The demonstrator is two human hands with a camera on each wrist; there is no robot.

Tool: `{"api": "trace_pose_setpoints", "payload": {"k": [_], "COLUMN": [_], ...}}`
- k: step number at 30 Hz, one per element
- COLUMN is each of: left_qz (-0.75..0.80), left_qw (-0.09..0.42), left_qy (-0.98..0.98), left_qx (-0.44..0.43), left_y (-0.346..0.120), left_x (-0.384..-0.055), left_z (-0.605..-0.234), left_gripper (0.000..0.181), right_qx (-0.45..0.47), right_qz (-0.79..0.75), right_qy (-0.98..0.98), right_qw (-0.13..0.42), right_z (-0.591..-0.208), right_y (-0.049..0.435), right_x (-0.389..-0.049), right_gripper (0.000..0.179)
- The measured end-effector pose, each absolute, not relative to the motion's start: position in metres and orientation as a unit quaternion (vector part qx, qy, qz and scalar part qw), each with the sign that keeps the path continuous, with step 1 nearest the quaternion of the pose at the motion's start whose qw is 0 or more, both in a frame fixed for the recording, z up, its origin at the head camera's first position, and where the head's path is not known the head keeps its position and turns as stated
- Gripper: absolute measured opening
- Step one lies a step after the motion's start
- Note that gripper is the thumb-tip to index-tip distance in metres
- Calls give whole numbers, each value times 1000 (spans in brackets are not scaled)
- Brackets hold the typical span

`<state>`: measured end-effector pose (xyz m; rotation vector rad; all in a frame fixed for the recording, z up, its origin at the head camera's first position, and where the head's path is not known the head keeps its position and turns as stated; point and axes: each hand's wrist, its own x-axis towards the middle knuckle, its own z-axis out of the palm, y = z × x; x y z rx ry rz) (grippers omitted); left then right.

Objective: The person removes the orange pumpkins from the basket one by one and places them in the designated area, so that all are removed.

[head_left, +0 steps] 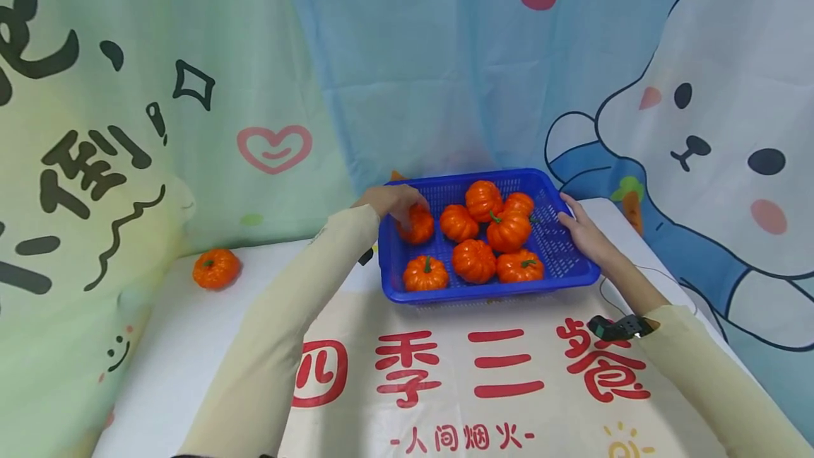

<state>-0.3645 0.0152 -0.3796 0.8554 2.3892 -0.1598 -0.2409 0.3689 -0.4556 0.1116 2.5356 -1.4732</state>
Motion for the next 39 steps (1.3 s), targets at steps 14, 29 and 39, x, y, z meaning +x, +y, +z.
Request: {"api": "trace_pose_setpoints", "payload": {"k": [14,29,39], "left_qz": [-94,-87,-62], "left_qw": [270,279,294], "left_qy": [887,884,885], "left_qx": [363,364,356], "left_y": [15,14,13], "left_x": [-370,-372,-372], "left_z": [-382,-390,-391], "left_gripper": [65,63,66], "right_qx": [36,49,60], "right_qz": [-493,-500,-502], "right_qy": [864,857,854], "right_qw": [94,114,122], "right_z": [-454,-455,-453], "right_y": [369,370,369], "right_x": [-243,-243,-243], "right_gripper": [62,61,58]}}
